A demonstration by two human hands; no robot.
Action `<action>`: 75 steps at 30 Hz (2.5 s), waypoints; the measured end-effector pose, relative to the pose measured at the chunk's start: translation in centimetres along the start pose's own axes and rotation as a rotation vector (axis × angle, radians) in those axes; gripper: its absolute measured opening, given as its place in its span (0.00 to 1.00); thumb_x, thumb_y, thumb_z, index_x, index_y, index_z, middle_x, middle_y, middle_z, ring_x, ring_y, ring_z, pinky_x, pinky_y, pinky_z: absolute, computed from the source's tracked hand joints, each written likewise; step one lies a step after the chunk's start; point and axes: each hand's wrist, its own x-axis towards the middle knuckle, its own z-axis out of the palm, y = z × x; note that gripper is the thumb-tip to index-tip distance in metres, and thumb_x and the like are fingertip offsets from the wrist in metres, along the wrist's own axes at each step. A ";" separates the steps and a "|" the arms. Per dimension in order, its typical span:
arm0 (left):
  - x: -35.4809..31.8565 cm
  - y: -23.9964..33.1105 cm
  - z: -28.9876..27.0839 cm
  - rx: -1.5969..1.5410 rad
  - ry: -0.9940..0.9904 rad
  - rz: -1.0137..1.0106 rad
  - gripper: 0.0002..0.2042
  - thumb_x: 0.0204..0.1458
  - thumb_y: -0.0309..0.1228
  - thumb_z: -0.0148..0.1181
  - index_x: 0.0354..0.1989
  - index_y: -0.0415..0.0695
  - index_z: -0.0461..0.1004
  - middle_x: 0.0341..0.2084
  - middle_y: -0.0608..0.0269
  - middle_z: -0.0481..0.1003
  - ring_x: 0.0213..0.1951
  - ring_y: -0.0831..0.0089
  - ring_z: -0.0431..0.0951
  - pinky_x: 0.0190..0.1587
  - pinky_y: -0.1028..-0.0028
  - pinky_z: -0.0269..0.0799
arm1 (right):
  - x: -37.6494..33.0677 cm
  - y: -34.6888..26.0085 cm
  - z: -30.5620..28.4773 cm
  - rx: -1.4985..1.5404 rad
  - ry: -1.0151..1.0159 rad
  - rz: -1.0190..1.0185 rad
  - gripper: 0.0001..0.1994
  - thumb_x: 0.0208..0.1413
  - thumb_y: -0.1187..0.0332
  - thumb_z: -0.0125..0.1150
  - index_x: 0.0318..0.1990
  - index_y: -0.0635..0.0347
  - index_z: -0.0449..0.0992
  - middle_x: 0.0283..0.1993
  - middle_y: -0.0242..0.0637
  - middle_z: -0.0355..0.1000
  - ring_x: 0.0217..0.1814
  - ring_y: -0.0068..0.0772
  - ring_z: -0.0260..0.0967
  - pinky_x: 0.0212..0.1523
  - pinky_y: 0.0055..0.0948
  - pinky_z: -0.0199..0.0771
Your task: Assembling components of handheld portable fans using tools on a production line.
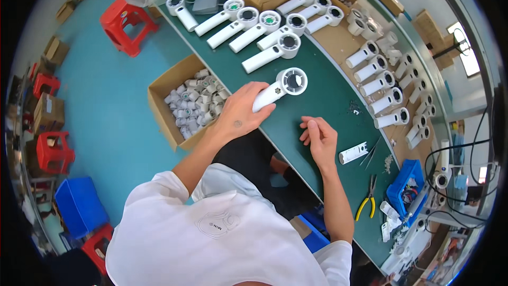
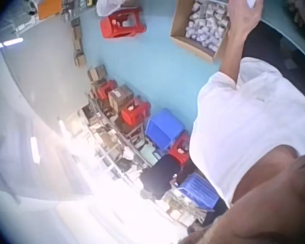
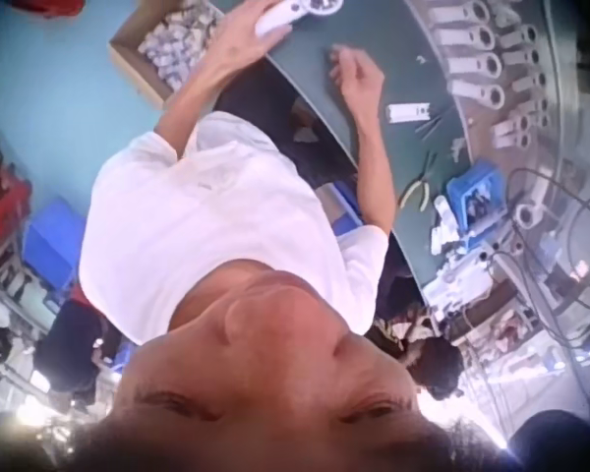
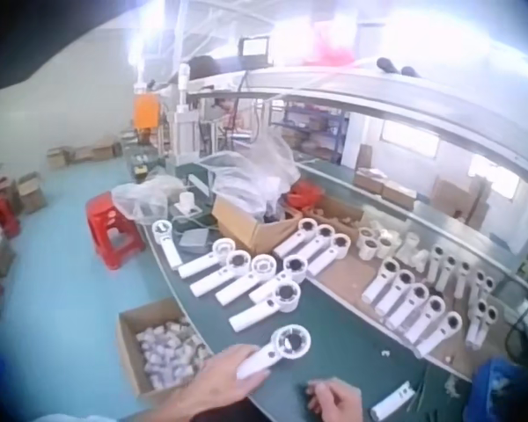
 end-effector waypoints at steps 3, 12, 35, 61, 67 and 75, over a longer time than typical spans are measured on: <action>2.7 0.7 1.6 0.120 0.021 0.200 0.19 0.51 0.34 0.63 0.49 0.39 0.70 0.39 0.54 0.72 0.38 0.53 0.76 0.40 0.63 0.73 | 0.2 0.0 0.0 -0.004 0.006 0.020 0.13 0.66 0.67 0.49 0.43 0.69 0.77 0.34 0.36 0.74 0.24 0.19 0.69 0.22 0.16 0.65; 14.9 1.2 11.8 0.440 0.167 0.490 0.13 0.55 0.34 0.57 0.41 0.37 0.66 0.33 0.50 0.70 0.34 0.52 0.75 0.34 0.57 0.70 | 0.2 0.2 0.1 0.008 0.002 0.006 0.11 0.64 0.70 0.51 0.41 0.68 0.79 0.31 0.36 0.74 0.23 0.18 0.68 0.21 0.18 0.66; 19.7 1.2 14.8 0.750 0.369 0.597 0.21 0.55 0.30 0.55 0.55 0.33 0.64 0.52 0.37 0.65 0.52 0.43 0.65 0.56 0.52 0.59 | -1.1 -0.8 0.2 -0.110 0.143 -0.334 0.08 0.59 0.73 0.56 0.43 0.62 0.79 0.30 0.38 0.73 0.26 0.35 0.71 0.26 0.30 0.69; -8.2 12.0 12.4 -0.391 -0.646 0.761 0.35 0.45 0.21 0.68 0.62 0.33 0.57 0.46 0.49 0.76 0.42 0.69 0.78 0.45 0.74 0.74 | -23.7 -9.8 0.1 -0.005 1.242 -0.076 0.28 0.58 0.66 0.60 0.62 0.74 0.63 0.57 0.53 0.67 0.43 0.29 0.71 0.39 0.29 0.74; -11.2 13.5 9.9 -0.570 -0.904 0.631 0.41 0.44 0.23 0.69 0.65 0.31 0.50 0.45 0.42 0.75 0.48 0.64 0.77 0.50 0.71 0.72 | -23.2 -4.6 0.8 0.489 1.010 -0.538 0.33 0.58 0.65 0.62 0.66 0.72 0.57 0.58 0.56 0.67 0.49 0.29 0.72 0.44 0.26 0.76; -10.4 13.3 10.6 -0.521 -0.895 0.490 0.28 0.45 0.28 0.72 0.53 0.33 0.68 0.42 0.55 0.75 0.42 0.72 0.75 0.47 0.75 0.71 | -23.0 -3.7 0.5 0.521 1.124 -0.420 0.29 0.58 0.60 0.62 0.60 0.71 0.63 0.52 0.54 0.72 0.52 0.35 0.73 0.52 0.32 0.75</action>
